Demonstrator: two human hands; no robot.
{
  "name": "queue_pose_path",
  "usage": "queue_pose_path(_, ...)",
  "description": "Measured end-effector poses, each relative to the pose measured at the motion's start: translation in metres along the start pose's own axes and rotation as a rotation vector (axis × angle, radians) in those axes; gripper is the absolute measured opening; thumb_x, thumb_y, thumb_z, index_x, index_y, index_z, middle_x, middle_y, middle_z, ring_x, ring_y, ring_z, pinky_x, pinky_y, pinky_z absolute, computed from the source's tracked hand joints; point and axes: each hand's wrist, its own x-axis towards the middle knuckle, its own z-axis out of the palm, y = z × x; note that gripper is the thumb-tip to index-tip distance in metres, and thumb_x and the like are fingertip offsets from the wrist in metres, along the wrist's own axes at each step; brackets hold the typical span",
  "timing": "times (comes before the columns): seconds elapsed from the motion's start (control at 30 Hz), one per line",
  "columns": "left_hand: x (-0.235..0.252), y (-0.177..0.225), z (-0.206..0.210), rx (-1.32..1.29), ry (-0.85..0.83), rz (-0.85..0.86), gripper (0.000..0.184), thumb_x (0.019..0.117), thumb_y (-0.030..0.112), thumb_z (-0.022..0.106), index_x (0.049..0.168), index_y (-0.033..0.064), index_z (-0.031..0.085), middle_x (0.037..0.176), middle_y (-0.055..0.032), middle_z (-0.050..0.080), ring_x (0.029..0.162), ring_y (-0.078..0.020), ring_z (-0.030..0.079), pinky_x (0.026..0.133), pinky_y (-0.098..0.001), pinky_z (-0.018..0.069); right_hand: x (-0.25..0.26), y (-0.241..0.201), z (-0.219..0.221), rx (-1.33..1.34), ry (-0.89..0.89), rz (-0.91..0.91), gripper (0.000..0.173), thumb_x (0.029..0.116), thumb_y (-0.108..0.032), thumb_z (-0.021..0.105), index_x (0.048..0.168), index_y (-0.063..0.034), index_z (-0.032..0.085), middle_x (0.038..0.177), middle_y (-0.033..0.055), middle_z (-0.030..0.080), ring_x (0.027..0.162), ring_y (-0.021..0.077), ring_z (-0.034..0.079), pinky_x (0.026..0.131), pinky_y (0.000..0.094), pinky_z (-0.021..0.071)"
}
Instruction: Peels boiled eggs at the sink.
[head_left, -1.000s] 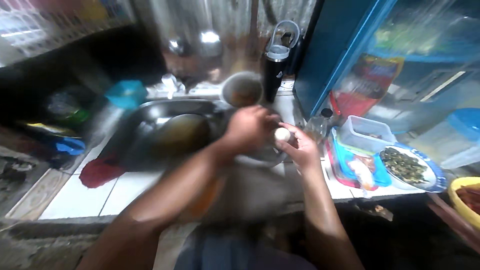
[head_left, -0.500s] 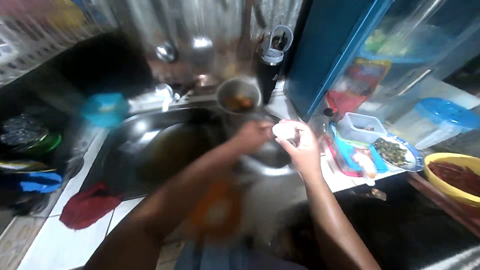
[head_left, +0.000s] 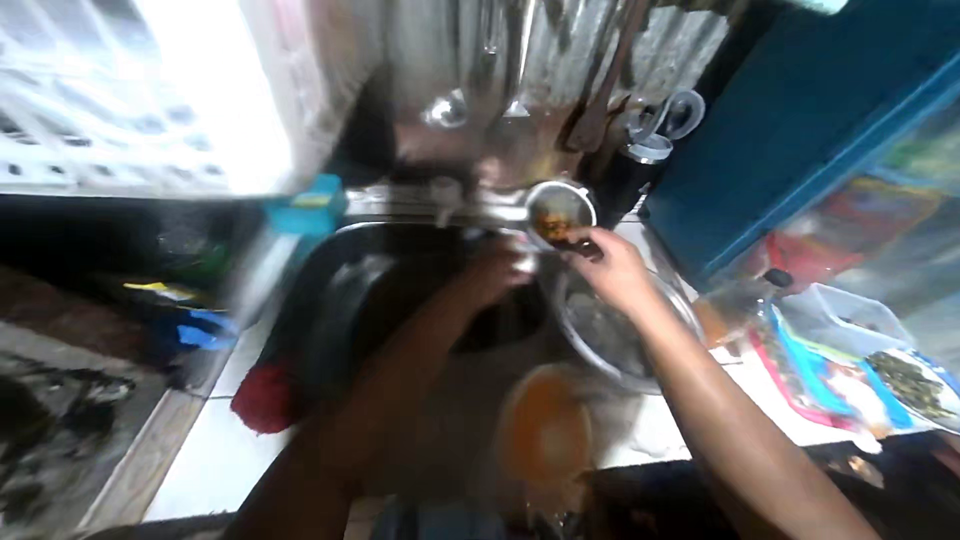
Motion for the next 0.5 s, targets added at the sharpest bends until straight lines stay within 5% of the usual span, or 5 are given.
queue_pose_path(0.07, 0.004, -0.009, -0.029, -0.037, 0.114, -0.147, 0.032, 0.108, 0.016, 0.048, 0.138, 0.0064, 0.051, 0.104, -0.0079, 0.062, 0.077, -0.0108, 0.06, 0.068, -0.0241, 0.0525, 0.036, -0.025, 0.025, 0.021, -0.117, 0.024, 0.032, 0.0964, -0.009, 0.069, 0.126, 0.0018, 0.066, 0.122, 0.0219, 0.068, 0.111, 0.0337, 0.067, 0.099, 0.0527, 0.0517)
queue_pose_path(0.2, 0.008, -0.027, -0.079, -0.063, 0.235, -0.337, 0.031, 0.1081, 0.027, 0.049, 0.127, 0.0045, 0.056, 0.095, -0.0079, 0.061, 0.074, -0.014, 0.061, 0.067, -0.0267, 0.0541, 0.093, -0.08, 0.077, 0.011, -0.147, 0.012, 0.05, 0.0987, -0.023, 0.069, 0.138, 0.0046, 0.056, 0.134, 0.0305, 0.059, 0.124, 0.044, 0.06, 0.106, 0.0585, 0.0461)
queue_pose_path(0.33, 0.022, -0.042, -0.107, -0.017, 0.323, -0.388, 0.038, 0.1111, 0.031, 0.043, 0.137, 0.0047, 0.053, 0.117, -0.0141, 0.058, 0.093, -0.0201, 0.06, 0.08, -0.0327, 0.0532, 0.134, -0.114, 0.115, -0.185, -0.267, 0.058, 0.057, 0.103, -0.045, 0.059, 0.135, 0.0022, 0.06, 0.136, 0.027, 0.06, 0.129, 0.0427, 0.057, 0.105, 0.0603, 0.0449)
queue_pose_path(0.4, 0.028, -0.045, -0.114, 0.115, 0.292, -0.385, 0.039, 0.109, 0.025, 0.049, 0.144, 0.0068, 0.05, 0.136, -0.0173, 0.055, 0.112, -0.0257, 0.06, 0.091, -0.0383, 0.053, 0.141, -0.128, 0.126, -0.224, -0.283, 0.132, 0.053, 0.1035, -0.041, 0.059, 0.134, 0.0023, 0.06, 0.134, 0.0249, 0.062, 0.125, 0.0408, 0.061, 0.102, 0.0602, 0.048)
queue_pose_path(0.5, 0.034, -0.037, -0.113, 0.35, 0.186, -0.386, 0.043, 0.109, 0.025, 0.05, 0.147, 0.0071, 0.047, 0.146, -0.0201, 0.05, 0.123, -0.0296, 0.057, 0.099, -0.0429, 0.0508, 0.148, -0.127, 0.137, -0.279, -0.307, 0.119, 0.042, 0.1057, -0.024, 0.053, 0.135, 0.005, 0.058, 0.139, 0.026, 0.058, 0.127, 0.0414, 0.058, 0.103, 0.0584, 0.0484)
